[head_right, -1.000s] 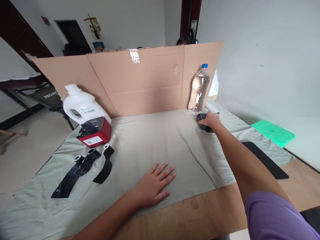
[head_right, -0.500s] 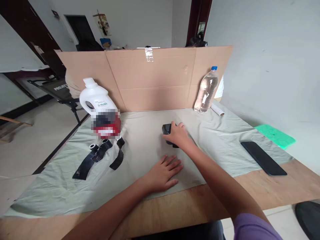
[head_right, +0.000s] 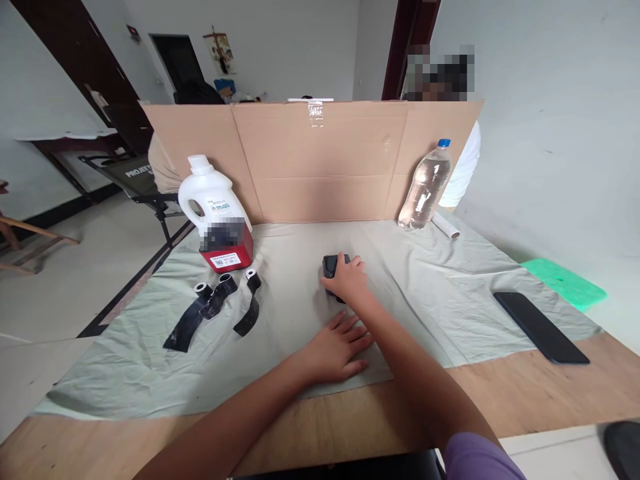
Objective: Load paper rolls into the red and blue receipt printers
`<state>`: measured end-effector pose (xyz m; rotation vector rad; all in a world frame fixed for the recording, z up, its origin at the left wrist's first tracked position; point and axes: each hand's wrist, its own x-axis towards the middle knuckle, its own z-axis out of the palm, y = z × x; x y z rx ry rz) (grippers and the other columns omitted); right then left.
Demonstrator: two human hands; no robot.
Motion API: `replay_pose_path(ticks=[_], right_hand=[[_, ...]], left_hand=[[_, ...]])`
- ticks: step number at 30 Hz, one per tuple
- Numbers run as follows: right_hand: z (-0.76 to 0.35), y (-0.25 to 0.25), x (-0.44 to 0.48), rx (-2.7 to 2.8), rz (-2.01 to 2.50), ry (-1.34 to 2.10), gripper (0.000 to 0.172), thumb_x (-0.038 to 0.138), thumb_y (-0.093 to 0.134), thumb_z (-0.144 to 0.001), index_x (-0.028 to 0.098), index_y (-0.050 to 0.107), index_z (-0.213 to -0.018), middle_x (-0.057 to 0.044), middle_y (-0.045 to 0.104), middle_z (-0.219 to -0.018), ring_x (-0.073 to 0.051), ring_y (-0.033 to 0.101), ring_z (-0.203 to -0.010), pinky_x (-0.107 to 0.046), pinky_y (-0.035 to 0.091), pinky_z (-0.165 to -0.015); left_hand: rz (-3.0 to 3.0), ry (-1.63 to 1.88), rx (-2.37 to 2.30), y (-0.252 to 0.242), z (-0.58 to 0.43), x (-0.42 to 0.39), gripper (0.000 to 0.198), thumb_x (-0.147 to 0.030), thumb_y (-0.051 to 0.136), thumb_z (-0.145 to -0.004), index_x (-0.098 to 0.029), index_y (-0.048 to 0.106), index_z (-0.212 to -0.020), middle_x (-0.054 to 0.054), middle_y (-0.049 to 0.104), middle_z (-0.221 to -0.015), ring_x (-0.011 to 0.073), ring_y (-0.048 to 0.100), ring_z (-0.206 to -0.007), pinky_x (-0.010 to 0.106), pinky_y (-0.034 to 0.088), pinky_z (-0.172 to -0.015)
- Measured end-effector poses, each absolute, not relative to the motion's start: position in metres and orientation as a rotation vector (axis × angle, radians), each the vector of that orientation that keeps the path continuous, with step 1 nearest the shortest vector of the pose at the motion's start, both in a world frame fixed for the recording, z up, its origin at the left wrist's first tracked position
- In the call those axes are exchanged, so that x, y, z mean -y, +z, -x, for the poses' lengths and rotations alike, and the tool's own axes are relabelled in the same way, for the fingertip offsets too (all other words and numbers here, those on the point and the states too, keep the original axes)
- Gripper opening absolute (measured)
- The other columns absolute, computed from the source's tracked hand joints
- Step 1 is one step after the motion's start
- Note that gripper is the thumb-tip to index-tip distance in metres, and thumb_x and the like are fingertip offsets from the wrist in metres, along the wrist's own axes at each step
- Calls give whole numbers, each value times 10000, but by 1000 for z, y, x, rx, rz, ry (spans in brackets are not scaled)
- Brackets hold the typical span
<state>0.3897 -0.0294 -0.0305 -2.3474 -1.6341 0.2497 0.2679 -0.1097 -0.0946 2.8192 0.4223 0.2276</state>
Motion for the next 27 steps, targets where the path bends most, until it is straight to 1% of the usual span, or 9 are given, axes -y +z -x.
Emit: replay_pose_path(ticks=[2,3,5,7,9,12,19,24,27], right_hand=[[-406,-29,24,1632,2267,326,953,700,613,-747,155,382,-1494,-260,433,-1330,-462,443,-1268,-544,444,-949],[-416,-29,19,1622,2198,359,943,725,575,-767,150,395,-1492,-259,433,-1357,-454,429,-1301,-545,418,-996],[-434,-34,7,1586,2005,425,844,711,516,-822,152,460,-1452,-234,452,-1406,-398,434,-1336,-519,368,-1075],[-448,-45,-6,1524,1765,546,705,656,489,-869,172,538,-1379,-182,514,-1414,-313,490,-1314,-467,352,-1112],[-456,-60,-16,1422,1529,701,628,634,466,-891,178,591,-1305,-139,609,-1348,-253,557,-1251,-428,373,-1107],[-458,-84,-24,1263,1322,830,613,653,469,-875,171,647,-1211,-122,697,-1224,-237,610,-1182,-418,388,-1098],[-458,-102,-23,1163,1189,804,497,611,467,-882,226,711,-1079,-88,728,-1149,-253,622,-1146,-422,388,-1098],[-458,-102,-23,1161,1191,797,481,598,465,-885,220,701,-1067,-82,722,-1136,-251,622,-1131,-416,404,-1076],[-457,-103,-20,1164,1192,770,491,600,448,-893,210,699,-1055,-85,713,-1139,-250,618,-1132,-411,407,-1070]], left_hand=[[-2806,210,-427,-93,-268,110,611,-544,308,-1012,-244,334,-1544,37,330,-1622,298,216,-1520,545,121,-1233],[-2803,201,-425,-93,-267,110,613,-544,297,-1014,-245,323,-1549,35,305,-1632,296,203,-1526,545,113,-1235],[-2795,194,-416,-91,-267,111,618,-543,277,-1019,-236,308,-1555,37,279,-1641,290,178,-1535,541,95,-1239],[-2782,191,-409,-89,-267,111,627,-544,266,-1021,-225,295,-1560,42,269,-1645,290,163,-1539,543,89,-1241],[-2773,184,-406,-88,-267,111,632,-548,262,-1021,-222,289,-1562,47,259,-1648,290,163,-1540,546,96,-1241],[-2770,168,-402,-88,-267,110,632,-551,262,-1021,-225,291,-1561,52,254,-1649,290,174,-1538,551,104,-1241],[-2770,106,-334,-82,-267,111,605,-518,277,-1030,-218,308,-1554,48,299,-1633,276,191,-1535,558,76,-1245],[-2770,9,-151,-73,-271,121,622,-542,258,-1029,-250,242,-1577,26,234,-1654,263,110,-1554,574,2,-1240],[-2727,29,-137,-72,-272,126,625,-544,303,-1023,-251,259,-1573,41,259,-1646,278,122,-1551,607,-5,-1226]])
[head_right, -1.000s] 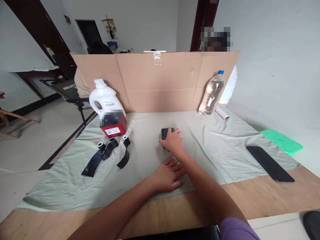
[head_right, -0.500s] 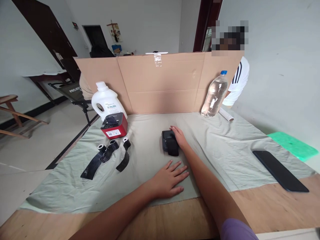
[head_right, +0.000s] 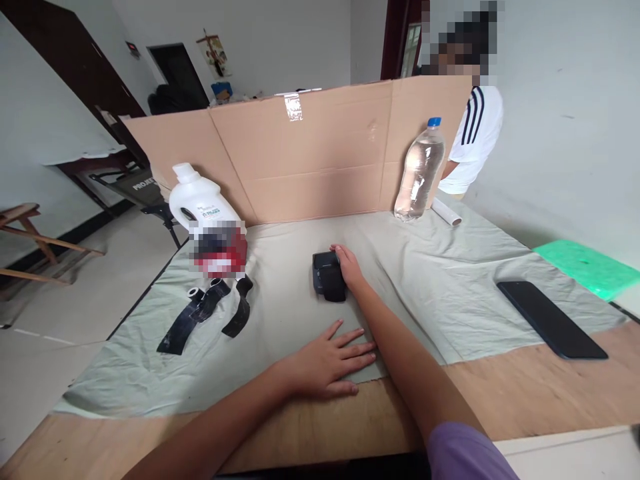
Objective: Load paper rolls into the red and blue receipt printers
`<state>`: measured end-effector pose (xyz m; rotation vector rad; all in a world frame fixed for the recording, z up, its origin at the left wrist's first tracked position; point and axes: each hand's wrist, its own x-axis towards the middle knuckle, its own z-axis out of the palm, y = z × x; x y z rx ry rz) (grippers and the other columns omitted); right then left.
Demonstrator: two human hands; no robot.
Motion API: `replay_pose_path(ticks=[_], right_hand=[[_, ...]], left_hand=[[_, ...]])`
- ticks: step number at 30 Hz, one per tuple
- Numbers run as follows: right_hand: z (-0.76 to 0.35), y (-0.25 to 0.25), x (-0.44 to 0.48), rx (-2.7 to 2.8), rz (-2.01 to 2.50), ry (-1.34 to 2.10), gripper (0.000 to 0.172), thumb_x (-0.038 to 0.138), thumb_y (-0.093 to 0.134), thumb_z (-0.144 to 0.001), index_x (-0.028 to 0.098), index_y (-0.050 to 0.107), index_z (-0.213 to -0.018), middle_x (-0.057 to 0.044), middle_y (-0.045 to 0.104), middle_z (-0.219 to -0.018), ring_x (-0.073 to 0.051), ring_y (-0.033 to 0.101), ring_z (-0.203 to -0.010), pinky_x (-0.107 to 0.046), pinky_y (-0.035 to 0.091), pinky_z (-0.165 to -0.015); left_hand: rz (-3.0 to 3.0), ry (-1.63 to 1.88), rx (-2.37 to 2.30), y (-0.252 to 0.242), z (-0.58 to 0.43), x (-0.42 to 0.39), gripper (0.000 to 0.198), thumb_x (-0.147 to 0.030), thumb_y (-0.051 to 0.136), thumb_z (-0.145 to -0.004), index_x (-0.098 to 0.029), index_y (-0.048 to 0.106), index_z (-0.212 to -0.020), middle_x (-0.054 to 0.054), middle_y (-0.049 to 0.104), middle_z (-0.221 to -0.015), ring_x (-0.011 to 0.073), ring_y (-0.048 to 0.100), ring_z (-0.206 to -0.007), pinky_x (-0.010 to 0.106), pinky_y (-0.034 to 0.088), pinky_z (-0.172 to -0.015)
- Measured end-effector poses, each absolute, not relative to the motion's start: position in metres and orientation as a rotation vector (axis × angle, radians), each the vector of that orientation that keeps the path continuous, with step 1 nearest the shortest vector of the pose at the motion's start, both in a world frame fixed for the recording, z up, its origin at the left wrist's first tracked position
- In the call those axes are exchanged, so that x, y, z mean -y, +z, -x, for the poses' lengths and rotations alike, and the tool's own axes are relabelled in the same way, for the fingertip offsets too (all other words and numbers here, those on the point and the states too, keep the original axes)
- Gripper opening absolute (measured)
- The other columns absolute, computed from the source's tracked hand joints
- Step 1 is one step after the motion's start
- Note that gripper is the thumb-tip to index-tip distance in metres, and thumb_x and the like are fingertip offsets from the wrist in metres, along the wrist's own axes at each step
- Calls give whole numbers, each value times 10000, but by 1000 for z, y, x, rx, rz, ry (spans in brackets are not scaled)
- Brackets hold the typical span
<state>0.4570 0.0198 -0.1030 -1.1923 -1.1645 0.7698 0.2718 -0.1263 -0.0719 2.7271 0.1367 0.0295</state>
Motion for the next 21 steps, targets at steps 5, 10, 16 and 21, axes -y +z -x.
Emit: replay_pose_path(ticks=[5,10,16,21], right_hand=[[-456,-102,-12,1206,1225,737,496,600,445,-897,221,700,-1090,-70,705,-1170,-250,607,-1139,-416,415,-1059],[-454,-101,-9,1200,1218,738,494,586,445,-901,226,696,-1126,-72,688,-1220,-253,592,-1173,-427,390,-1087],[-456,-104,-12,1145,1203,782,475,585,444,-901,231,679,-1112,-74,679,-1226,-247,591,-1180,-417,394,-1083],[-456,-107,-15,1132,1204,772,463,575,437,-904,230,656,-1122,-72,677,-1190,-239,596,-1142,-397,412,-1049]], left_hand=[[-2444,354,-312,-80,-267,105,371,-438,441,-1002,-225,725,-1108,66,731,-1188,213,637,-1160,389,417,-1078],[-1819,1061,-1122,-80,-264,22,321,-348,473,-965,-155,725,-1014,23,668,-739,129,584,-660,237,476,-663],[-1991,917,-1401,-94,-266,-19,448,-185,471,-926,-193,623,-1347,66,733,-1039,174,650,-860,293,502,-854],[-2206,688,-1452,-100,-266,-3,520,-171,426,-934,-269,553,-1428,56,699,-1253,222,654,-1090,314,492,-942]])
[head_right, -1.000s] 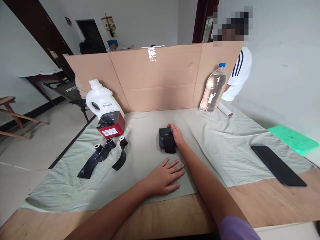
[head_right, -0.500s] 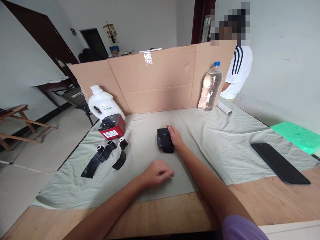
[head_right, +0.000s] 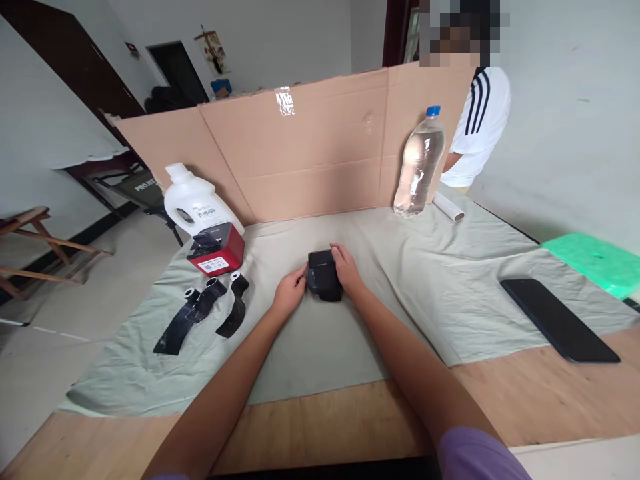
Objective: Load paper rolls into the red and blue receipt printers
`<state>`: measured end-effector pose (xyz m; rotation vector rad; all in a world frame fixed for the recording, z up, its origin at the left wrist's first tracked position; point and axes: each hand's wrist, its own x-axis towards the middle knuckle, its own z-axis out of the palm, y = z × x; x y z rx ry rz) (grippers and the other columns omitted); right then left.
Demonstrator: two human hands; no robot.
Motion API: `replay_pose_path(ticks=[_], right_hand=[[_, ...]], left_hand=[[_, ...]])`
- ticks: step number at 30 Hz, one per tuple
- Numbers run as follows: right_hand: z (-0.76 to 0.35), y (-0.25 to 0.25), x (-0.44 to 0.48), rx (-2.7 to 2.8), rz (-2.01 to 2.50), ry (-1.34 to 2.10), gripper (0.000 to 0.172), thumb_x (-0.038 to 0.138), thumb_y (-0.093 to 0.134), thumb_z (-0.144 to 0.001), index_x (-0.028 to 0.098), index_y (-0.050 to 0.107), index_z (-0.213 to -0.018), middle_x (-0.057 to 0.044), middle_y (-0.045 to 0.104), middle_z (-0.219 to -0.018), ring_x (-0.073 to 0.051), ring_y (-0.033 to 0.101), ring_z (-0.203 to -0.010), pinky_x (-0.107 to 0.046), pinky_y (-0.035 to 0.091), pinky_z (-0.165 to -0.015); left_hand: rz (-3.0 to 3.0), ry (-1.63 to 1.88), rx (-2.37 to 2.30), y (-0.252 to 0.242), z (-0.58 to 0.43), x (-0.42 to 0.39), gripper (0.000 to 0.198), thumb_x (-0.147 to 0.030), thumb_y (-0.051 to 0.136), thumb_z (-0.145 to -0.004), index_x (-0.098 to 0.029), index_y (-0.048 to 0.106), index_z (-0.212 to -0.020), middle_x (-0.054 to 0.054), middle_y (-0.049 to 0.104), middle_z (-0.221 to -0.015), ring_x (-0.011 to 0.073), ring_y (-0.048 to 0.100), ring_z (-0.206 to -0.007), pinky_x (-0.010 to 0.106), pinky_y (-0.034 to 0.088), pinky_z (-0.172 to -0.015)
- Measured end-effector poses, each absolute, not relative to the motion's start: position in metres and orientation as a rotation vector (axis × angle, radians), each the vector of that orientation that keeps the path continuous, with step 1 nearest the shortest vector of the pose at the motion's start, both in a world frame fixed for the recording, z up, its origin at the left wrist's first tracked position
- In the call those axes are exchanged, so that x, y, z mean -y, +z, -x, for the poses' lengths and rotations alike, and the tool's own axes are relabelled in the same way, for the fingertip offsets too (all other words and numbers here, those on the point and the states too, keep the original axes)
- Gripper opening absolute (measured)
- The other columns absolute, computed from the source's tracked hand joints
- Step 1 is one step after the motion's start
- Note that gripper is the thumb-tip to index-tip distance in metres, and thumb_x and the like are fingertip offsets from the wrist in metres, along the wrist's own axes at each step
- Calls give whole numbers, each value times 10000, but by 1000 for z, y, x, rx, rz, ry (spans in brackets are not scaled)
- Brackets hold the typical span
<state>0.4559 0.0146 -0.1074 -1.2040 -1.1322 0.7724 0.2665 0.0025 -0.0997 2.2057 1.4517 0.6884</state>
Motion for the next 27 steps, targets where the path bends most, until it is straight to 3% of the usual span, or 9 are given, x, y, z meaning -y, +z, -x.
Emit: replay_pose_path(ticks=[9,13,18,22,27], right_hand=[[-449,-98,-4,1102,1400,540,429,534,356,-935,205,622,-1004,-90,695,-993,-247,611,-954,-381,441,-909],[-448,-99,-5,1073,1453,540,432,548,371,-928,209,599,-1070,-96,707,-986,-256,617,-929,-378,436,-882],[-449,-100,-6,1070,1468,551,493,593,386,-913,209,590,-1145,-109,715,-1039,-266,620,-956,-384,429,-899],[-451,-101,-6,1091,1463,555,508,611,375,-914,209,597,-1130,-109,711,-1043,-267,617,-983,-392,429,-932],[-455,-108,-11,1098,1424,567,462,594,379,-922,224,594,-1098,-94,698,-1086,-253,625,-1003,-395,447,-955]], left_hand=[[-2339,438,-1632,-89,-272,7,546,-187,388,-956,-268,471,-1490,79,711,-1235,246,671,-1092,319,503,-884],[-2393,311,-1687,-87,-273,7,537,-216,383,-968,-260,456,-1498,114,727,-1170,262,685,-1054,332,504,-875],[-2426,214,-1686,-86,-277,7,445,-245,363,-988,-209,602,-1361,164,727,-1103,287,702,-993,365,504,-882],[-2404,234,-1693,-86,-278,10,418,-232,379,-983,-218,628,-1317,149,730,-1075,267,702,-984,348,501,-888],[-2350,422,-1676,-89,-271,9,540,-225,423,-955,-273,463,-1492,116,726,-1161,266,688,-1016,343,505,-871]])
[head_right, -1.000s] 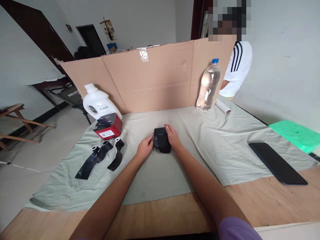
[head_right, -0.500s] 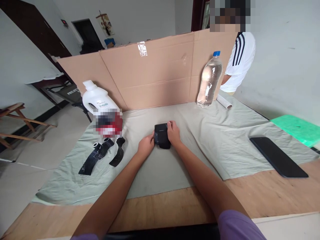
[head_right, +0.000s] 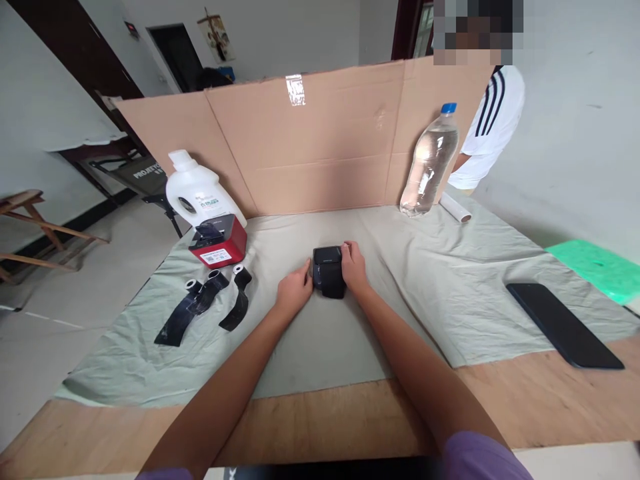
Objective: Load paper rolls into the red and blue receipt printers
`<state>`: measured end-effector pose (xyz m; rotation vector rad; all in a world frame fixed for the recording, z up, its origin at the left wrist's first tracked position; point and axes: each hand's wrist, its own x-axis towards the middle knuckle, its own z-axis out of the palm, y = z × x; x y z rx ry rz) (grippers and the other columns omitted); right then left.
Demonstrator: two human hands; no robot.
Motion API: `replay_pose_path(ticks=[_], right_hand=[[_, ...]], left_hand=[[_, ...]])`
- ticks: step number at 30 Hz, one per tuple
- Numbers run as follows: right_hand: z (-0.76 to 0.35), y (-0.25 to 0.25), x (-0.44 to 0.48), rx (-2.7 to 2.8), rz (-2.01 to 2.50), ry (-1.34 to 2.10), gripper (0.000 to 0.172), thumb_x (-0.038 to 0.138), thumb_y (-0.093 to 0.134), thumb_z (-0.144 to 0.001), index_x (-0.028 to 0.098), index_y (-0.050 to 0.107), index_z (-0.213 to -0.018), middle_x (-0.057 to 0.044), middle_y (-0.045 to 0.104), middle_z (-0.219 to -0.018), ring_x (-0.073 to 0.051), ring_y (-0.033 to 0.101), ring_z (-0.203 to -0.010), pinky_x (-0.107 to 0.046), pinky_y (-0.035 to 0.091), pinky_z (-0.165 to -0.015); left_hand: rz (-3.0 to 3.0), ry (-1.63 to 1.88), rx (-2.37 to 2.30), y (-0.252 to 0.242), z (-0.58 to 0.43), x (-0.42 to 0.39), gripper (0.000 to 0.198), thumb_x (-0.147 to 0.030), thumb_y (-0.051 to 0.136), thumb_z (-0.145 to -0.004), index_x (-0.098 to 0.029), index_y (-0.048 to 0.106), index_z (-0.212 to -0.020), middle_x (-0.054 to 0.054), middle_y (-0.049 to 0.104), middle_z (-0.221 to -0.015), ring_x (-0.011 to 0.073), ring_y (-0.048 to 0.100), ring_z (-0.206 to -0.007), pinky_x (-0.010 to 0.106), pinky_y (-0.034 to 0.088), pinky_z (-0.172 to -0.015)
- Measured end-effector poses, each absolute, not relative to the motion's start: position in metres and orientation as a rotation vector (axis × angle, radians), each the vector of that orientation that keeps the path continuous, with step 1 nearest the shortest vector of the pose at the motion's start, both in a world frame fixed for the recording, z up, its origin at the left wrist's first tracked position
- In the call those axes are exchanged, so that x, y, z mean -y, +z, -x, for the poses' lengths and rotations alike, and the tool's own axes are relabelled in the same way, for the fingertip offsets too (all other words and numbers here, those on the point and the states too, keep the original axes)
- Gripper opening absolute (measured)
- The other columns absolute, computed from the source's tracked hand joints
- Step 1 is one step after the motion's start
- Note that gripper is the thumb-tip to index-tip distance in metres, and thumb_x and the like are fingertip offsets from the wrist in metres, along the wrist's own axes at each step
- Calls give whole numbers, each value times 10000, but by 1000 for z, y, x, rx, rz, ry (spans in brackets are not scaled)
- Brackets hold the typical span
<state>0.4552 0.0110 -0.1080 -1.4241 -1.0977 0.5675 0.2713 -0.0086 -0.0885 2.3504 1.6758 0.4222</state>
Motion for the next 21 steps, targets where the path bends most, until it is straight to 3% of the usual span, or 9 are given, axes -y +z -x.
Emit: replay_pose_path(ticks=[5,14,21], right_hand=[[-455,-110,-13,1097,1439,563,440,578,385,-925,226,592,-1088,-88,699,-1084,-252,623,-999,-401,443,-955],[-455,-109,-13,1100,1481,578,420,525,382,-912,231,582,-1136,-94,689,-1080,-256,611,-1010,-393,431,-932],[-452,-107,-12,1048,1405,562,336,484,412,-899,228,574,-1043,-84,688,-1051,-233,628,-991,-371,462,-910]], left_hand=[[-2250,463,-1626,-91,-265,2,521,-227,451,-939,-350,533,-1438,63,750,-1131,265,684,-1022,339,504,-856],[-2313,398,-1604,-88,-266,-1,520,-231,454,-929,-299,550,-1436,98,757,-1037,277,680,-966,347,487,-884],[-2070,542,-1516,-92,-259,-7,424,-328,457,-959,-330,636,-1343,14,759,-896,199,664,-840,271,473,-785]])
